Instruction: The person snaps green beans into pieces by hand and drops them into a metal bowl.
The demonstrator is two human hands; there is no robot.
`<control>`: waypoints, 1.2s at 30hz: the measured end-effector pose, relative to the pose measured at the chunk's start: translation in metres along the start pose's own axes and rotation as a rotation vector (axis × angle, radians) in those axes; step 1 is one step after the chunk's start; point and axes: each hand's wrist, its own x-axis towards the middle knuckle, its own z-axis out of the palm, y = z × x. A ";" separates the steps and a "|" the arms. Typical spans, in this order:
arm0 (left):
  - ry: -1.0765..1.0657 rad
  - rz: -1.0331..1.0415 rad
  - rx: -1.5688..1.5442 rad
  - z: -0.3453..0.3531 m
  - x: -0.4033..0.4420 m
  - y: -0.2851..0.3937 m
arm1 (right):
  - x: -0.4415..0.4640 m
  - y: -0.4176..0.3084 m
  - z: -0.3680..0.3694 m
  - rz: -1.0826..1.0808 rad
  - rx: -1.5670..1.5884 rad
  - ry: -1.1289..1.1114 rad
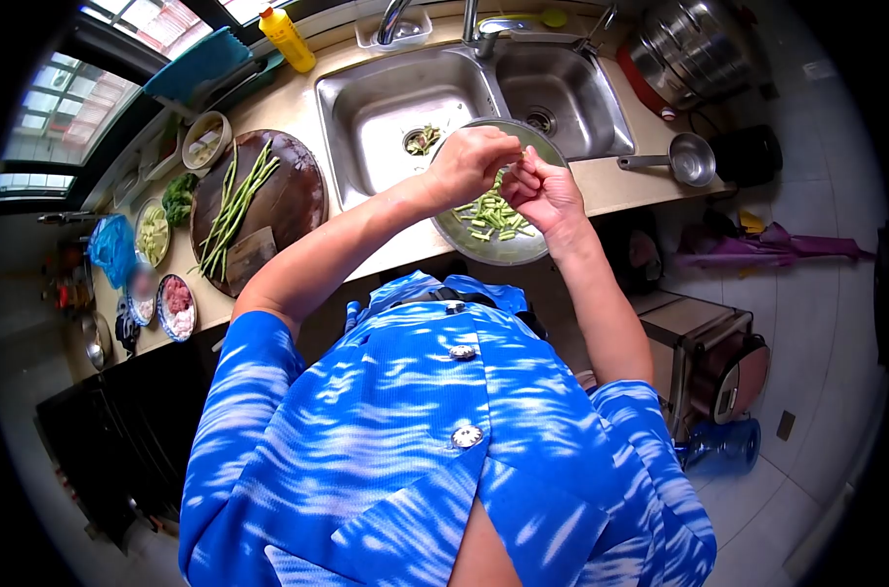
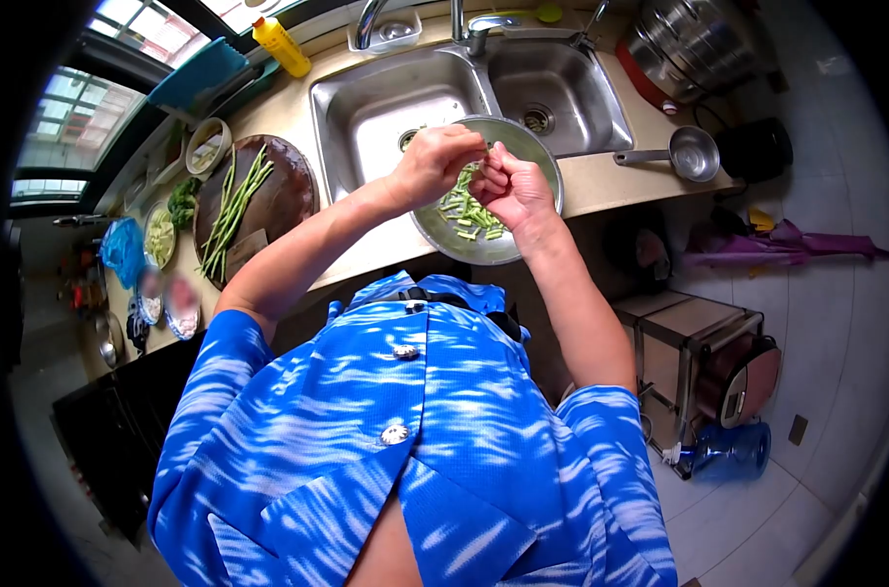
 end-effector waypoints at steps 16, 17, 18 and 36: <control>-0.407 -0.204 -0.183 0.008 -0.001 -0.016 | 0.000 -0.001 -0.004 -0.642 -1.496 0.165; -0.314 -0.178 -0.184 0.015 -0.005 -0.021 | 0.001 0.001 -0.005 -0.749 -1.509 0.176; -0.313 -0.178 -0.184 0.016 -0.005 -0.024 | 0.001 -0.001 -0.007 -0.749 -1.510 0.176; -0.087 -0.104 0.007 0.008 -0.003 -0.007 | 0.008 0.002 -0.015 -0.087 -0.165 0.076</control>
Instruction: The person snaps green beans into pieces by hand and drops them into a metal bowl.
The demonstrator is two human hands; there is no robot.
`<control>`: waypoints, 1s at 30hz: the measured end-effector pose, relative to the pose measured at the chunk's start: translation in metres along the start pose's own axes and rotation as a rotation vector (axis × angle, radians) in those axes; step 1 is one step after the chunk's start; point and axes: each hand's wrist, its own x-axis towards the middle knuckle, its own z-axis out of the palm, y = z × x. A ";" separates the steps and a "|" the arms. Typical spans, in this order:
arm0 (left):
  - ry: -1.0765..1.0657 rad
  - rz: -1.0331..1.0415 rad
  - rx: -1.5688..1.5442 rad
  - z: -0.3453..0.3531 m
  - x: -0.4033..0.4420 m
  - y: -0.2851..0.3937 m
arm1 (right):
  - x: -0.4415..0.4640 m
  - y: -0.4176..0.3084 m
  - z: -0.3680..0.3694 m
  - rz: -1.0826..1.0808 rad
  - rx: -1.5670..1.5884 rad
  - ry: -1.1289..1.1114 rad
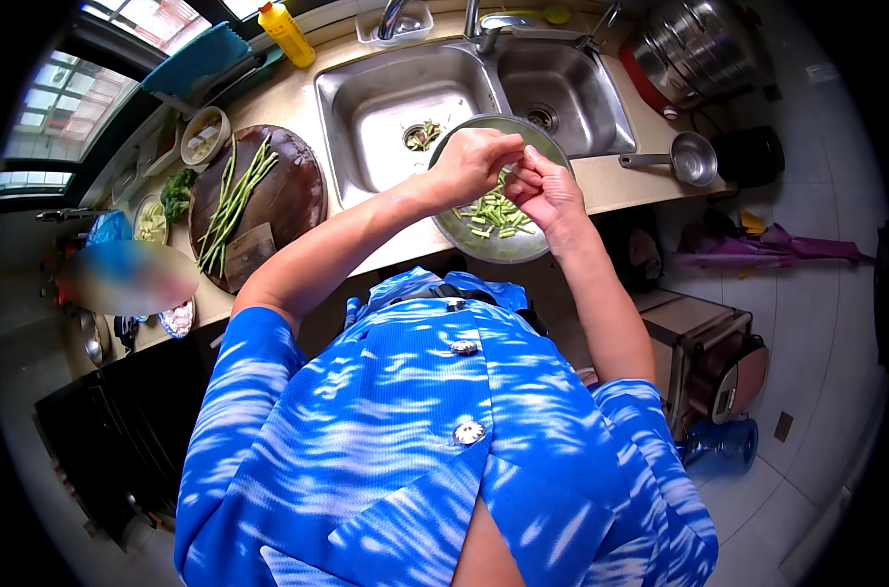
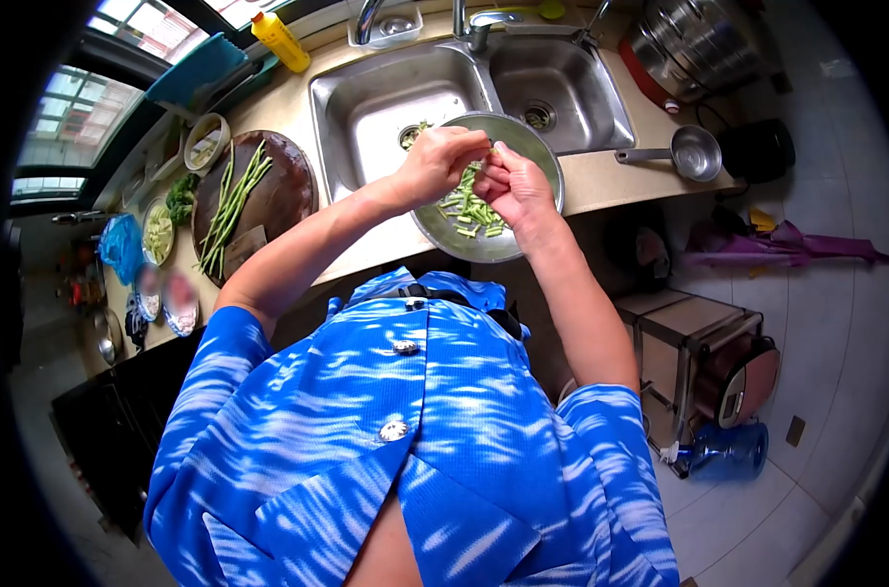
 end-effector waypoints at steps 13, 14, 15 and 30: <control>-0.327 -0.328 -0.466 0.008 -0.012 -0.028 | -0.005 0.002 -0.015 -0.580 -1.214 0.210; -0.330 -0.326 -0.468 0.011 -0.011 -0.027 | -0.006 0.001 -0.010 -0.580 -1.215 0.214; -0.313 -0.289 -0.491 0.013 -0.009 -0.024 | -0.007 0.001 -0.004 -0.605 -1.270 0.126; -0.148 -0.208 -0.233 0.001 -0.005 -0.009 | -0.002 0.007 0.010 -0.616 -1.074 0.116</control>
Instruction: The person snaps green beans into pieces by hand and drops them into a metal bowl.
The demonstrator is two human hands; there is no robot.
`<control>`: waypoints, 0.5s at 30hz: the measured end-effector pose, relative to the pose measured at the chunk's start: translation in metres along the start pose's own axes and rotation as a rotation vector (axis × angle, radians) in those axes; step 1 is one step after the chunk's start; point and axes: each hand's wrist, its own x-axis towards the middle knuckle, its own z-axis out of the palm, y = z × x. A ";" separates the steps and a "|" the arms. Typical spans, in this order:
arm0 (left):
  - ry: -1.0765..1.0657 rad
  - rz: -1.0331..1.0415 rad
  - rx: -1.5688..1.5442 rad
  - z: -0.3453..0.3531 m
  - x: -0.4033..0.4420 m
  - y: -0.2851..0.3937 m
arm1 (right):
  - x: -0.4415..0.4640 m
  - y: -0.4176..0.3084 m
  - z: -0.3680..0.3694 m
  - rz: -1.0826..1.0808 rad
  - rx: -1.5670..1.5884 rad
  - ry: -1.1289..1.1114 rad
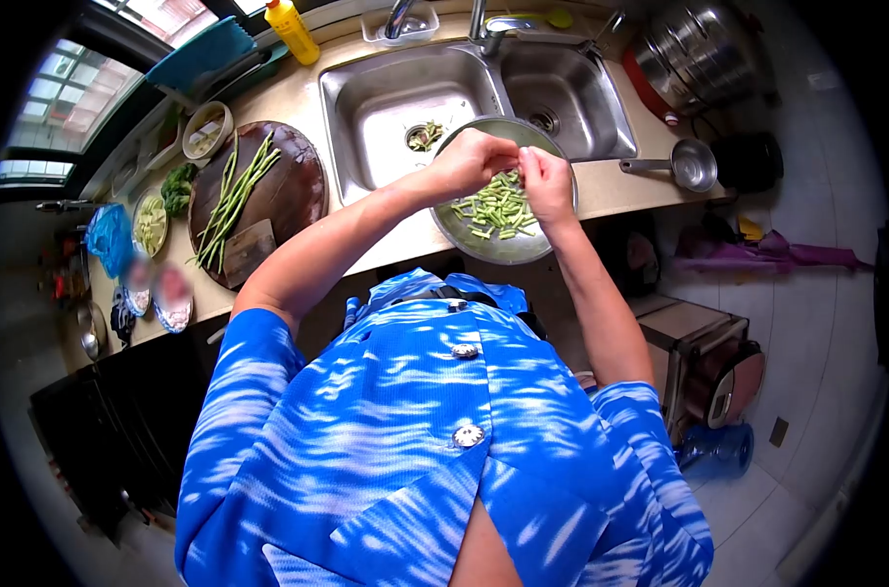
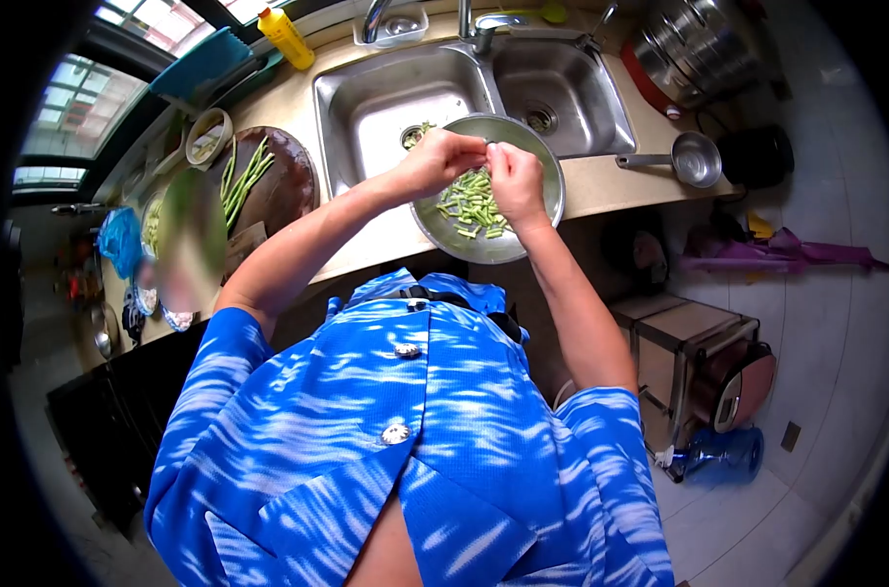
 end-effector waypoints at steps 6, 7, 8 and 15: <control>0.213 0.343 0.112 0.007 -0.004 0.006 | -0.001 0.003 0.002 0.827 1.197 0.044; 0.269 0.345 0.148 0.009 -0.004 0.006 | -0.002 0.003 0.002 0.804 1.163 0.028; 0.323 0.348 0.179 0.013 -0.006 0.002 | -0.004 0.004 -0.001 0.780 1.128 0.017; 0.060 0.003 0.296 0.020 -0.043 -0.028 | -0.028 0.079 -0.015 0.143 -0.705 -0.148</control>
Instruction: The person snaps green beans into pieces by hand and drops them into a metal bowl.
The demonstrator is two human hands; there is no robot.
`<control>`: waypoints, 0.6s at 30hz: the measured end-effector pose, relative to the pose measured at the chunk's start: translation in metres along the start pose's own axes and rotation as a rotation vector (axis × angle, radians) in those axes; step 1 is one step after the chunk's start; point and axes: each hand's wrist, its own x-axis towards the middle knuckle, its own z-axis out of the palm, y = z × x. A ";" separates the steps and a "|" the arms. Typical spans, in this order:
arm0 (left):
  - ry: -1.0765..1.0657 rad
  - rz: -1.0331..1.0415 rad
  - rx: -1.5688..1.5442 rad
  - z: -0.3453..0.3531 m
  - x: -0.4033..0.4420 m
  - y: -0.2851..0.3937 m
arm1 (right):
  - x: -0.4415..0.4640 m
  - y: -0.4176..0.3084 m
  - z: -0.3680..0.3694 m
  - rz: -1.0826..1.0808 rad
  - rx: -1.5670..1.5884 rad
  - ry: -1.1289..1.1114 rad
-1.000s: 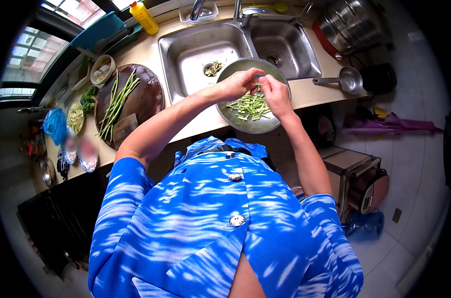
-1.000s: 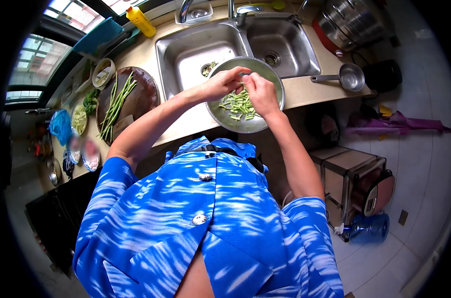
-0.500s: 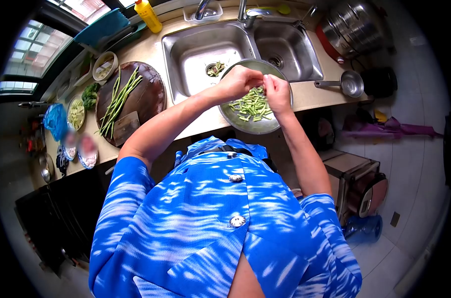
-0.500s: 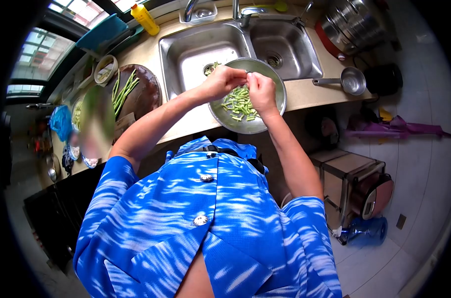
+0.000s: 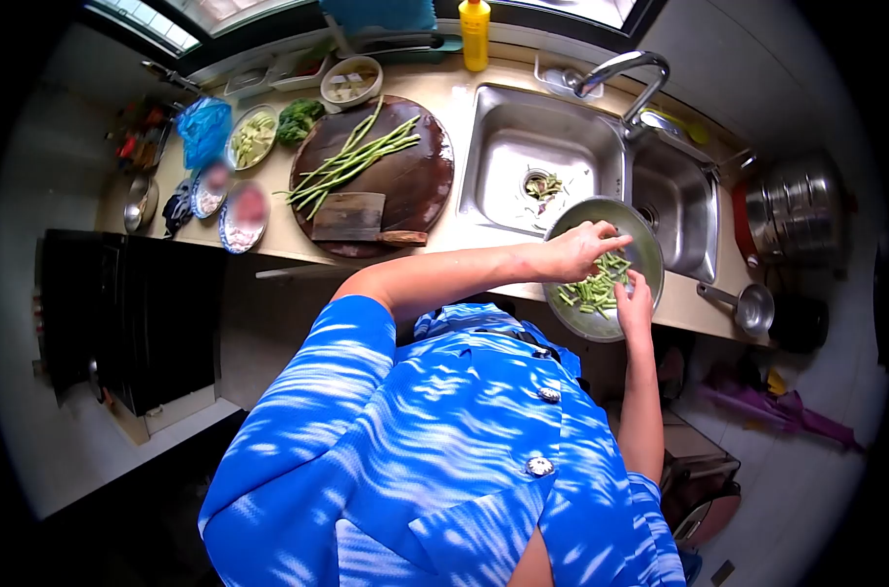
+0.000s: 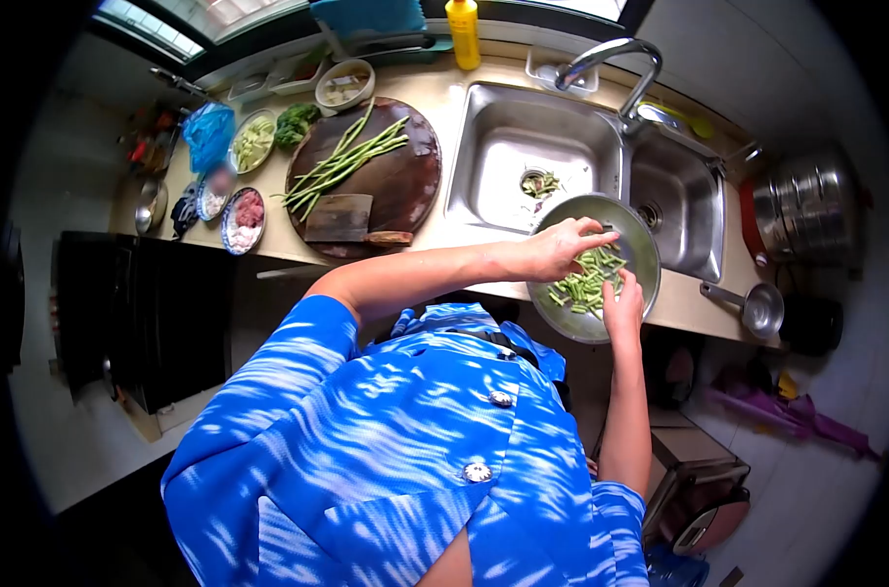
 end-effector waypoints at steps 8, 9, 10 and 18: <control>0.580 -0.373 0.103 -0.102 -0.073 -0.133 | -0.006 -0.034 -0.008 -0.054 0.191 0.122; 0.638 -0.345 0.221 -0.132 -0.086 -0.139 | -0.006 -0.038 -0.007 -0.055 0.192 0.123; 0.728 -0.371 0.386 -0.147 -0.102 -0.181 | -0.007 -0.043 -0.006 -0.042 0.215 0.117; 0.522 -1.312 0.605 -0.241 -0.197 -0.260 | -0.011 -0.067 0.010 -0.075 0.202 0.051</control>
